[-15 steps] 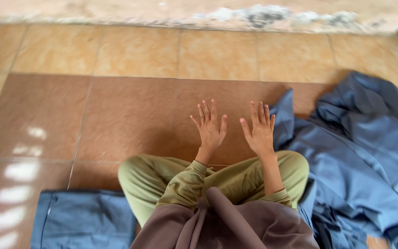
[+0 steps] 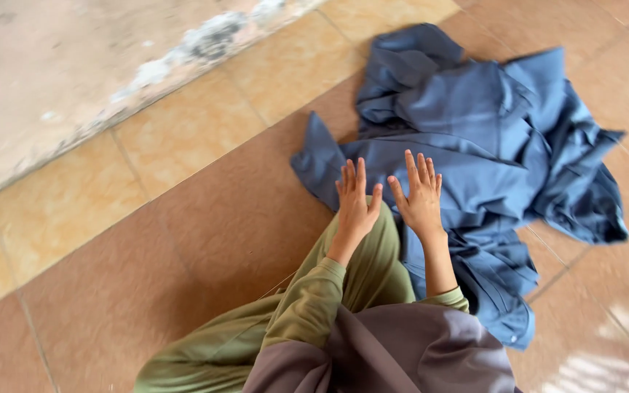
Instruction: The person sits on a tiled floor and folds grey trousers by hand. They unfold each pair, align the legs, fold the garment in half lengthwise, then fold it into a compact rectangle, and place it on a growing stack.
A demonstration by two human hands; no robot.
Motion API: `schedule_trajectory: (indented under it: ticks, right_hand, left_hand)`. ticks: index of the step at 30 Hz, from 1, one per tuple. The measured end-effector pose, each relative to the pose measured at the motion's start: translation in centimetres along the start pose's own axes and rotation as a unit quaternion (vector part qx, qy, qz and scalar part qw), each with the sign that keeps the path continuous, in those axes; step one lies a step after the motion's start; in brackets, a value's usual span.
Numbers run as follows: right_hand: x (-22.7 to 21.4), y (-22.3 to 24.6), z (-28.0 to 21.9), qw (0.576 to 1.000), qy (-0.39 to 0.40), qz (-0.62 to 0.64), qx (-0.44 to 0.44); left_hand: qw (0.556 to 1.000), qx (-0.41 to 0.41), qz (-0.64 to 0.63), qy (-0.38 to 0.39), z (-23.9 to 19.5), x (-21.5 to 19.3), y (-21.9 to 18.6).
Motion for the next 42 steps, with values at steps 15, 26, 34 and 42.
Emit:
schedule_trajectory:
  ticks: [15, 26, 34, 42]
  right_hand:
    - [7.6, -23.2, -7.9, 0.941, 0.019, 0.156, 0.300]
    - [12.3, -28.3, -6.2, 0.688, -0.168, 0.494, 0.504]
    - [4.2, -24.7, -1.8, 0.510, -0.191, 0.749, 0.377]
    - [-2.0, -23.8, -7.1, 0.595, -0.001, 0.697, 0.400]
  left_hand:
    - [0.960, -0.007, -0.082, 0.267, -8.3, 18.2, 1.0]
    - [0.923, -0.130, -0.237, 0.275, -7.0, 15.7, 1.0]
    - [0.724, -0.335, -0.582, 0.155, -5.0, 13.9, 1.5]
    - [0.530, -0.371, -0.748, 0.147, -2.7, 11.5, -0.9]
Point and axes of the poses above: each hand's wrist, its own z-axis towards the middle knuckle, its own x-axis out of the palm, y = z × x, the point moved 4 cm from there along z, towards the middle knuckle, and after that the axes turned 3 degrees about -x, right-handed, at the moved point
